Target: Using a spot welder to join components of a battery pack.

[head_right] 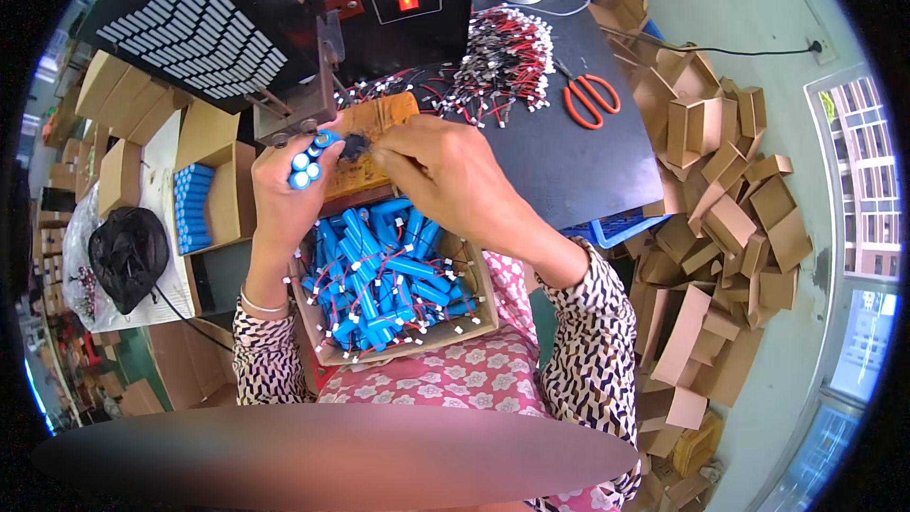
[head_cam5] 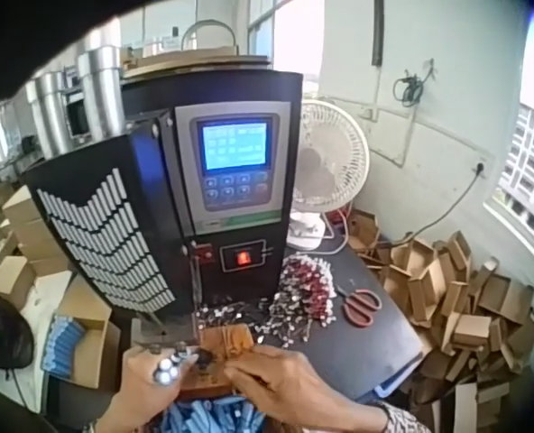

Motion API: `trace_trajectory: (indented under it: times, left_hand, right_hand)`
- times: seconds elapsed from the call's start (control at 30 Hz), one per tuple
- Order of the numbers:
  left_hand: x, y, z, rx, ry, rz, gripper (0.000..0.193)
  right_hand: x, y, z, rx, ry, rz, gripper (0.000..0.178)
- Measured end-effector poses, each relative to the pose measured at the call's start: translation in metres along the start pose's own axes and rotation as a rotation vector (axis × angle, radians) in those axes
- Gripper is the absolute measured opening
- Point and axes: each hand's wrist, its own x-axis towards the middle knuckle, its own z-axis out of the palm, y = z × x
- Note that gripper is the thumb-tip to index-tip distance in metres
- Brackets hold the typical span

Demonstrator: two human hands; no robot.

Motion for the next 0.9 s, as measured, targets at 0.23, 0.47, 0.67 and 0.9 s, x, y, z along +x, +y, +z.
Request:
trace_trajectory:
  times: [0.23, 0.47, 0.67, 0.9]
  left_hand:
    - [-0.001, 0.001, -0.002, 0.024, 0.007, 0.016, 0.02]
    - [-0.001, 0.001, -0.005, 0.038, 0.032, 0.061, 0.02]
    - [0.002, 0.002, -0.002, -0.047, 0.063, 0.054, 0.023]
    - [0.004, 0.011, 0.0, -0.093, 0.051, 0.006, 0.018]
  right_hand:
    - [0.03, -0.004, 0.021, 0.322, -0.037, 0.124, 0.018]
    - [0.035, 0.001, 0.039, 0.373, 0.034, 0.117, 0.02]
    - [0.035, -0.002, 0.04, 0.387, 0.084, 0.106, 0.02]
    - [0.034, 0.006, 0.029, 0.306, 0.03, 0.042, 0.018]
